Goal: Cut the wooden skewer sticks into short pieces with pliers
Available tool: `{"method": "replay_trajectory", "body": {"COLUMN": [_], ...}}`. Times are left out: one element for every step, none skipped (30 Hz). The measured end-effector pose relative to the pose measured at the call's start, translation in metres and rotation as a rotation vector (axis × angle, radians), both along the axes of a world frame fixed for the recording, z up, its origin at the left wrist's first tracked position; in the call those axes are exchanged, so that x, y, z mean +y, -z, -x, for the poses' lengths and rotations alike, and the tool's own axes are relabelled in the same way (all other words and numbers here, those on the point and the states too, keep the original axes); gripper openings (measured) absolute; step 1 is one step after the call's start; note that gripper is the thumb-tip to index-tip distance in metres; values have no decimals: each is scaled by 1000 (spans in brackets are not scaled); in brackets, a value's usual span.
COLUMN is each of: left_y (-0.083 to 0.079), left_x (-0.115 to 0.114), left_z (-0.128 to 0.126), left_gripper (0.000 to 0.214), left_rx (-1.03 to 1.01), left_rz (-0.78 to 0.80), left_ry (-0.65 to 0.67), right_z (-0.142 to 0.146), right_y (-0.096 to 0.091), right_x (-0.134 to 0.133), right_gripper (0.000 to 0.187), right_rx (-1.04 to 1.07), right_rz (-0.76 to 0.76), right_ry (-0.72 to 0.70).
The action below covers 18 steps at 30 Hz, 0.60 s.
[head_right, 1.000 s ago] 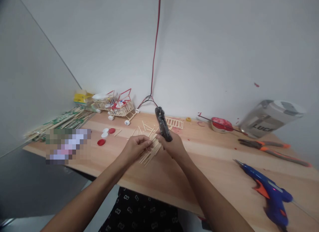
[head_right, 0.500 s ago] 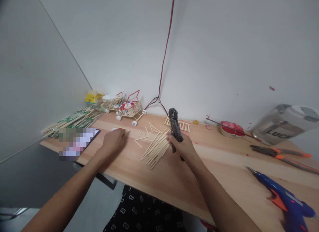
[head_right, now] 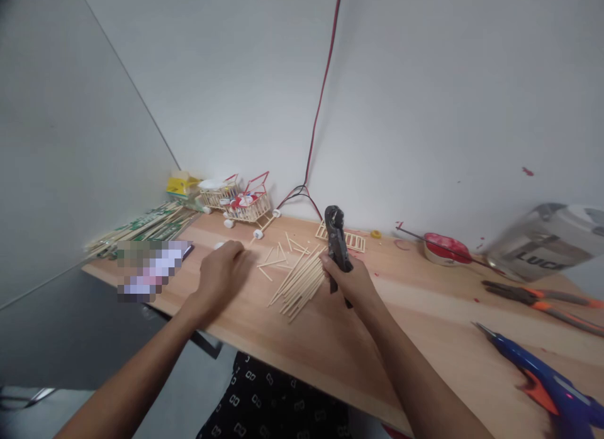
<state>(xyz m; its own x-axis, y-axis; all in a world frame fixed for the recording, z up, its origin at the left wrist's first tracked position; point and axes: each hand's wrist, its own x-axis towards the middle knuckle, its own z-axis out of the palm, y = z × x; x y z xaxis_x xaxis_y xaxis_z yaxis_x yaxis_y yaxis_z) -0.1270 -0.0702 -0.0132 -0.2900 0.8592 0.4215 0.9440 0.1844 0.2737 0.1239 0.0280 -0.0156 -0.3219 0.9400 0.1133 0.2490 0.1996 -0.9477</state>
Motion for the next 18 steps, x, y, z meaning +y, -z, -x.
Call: {"method": "replay_trajectory", "body": {"left_y": [0,1,2,4,7,9,11,13,14,14,15,16,17,18,19,20,20,19], "left_x": [0,1,4,7,10,14,17,20,23,24,25,26,26,25,25,25,25,26], "left_z": [-14,-30,-46,-61,-74,-86,-94,-100,-104,-105,-105,-105,-104,-102,-101,-98,-93,-85], "left_gripper": [26,25,25,25,25,25,25,25,25,25,25,24,24,23,23,23,23,22], "left_rx": [-96,-201,-299,-387,-465,-537,-615,-676,-727,-763,-783,-792,-794,-790,-783,-770,-753,-729], "left_rz": [-40,-64,-69,-63,-59,-46,-39,-29,-20,-13,-8,-7,-4,1,16,42,75,100], "left_ry": [71,176,278,361,419,472,501,519,524,522,519,514,512,510,513,525,543,559], "right_z": [2,4,6,8,9,10,10,9,9,8,7,7,7,7,7,7,7,7], "right_y": [-1,-2,-4,-5,-7,-8,-8,-8,-8,-7,-6,-6,-5,-4,-4,-3,-3,-2], "right_x": [-3,-6,-9,-13,-16,-18,-19,-20,-19,-19,-18,-17,-17,-16,-16,-16,-15,-14], "right_gripper": [35,36,38,39,39,38,36,34,34,34,34,35,35,35,34,33,32,32], "right_rx": [24,48,71,83,83,78,70,70,75,77,75,68,61,55,56,62,71,83], "right_rz": [5,14,20,29,43,60,77,90,99,106,113,121,127,130,129,124,120,116], "right_ry": [-17,-40,-61,-81,-92,-94,-88,-77,-67,-62,-61,-71,-84,-100,-116,-128,-131,-124]}}
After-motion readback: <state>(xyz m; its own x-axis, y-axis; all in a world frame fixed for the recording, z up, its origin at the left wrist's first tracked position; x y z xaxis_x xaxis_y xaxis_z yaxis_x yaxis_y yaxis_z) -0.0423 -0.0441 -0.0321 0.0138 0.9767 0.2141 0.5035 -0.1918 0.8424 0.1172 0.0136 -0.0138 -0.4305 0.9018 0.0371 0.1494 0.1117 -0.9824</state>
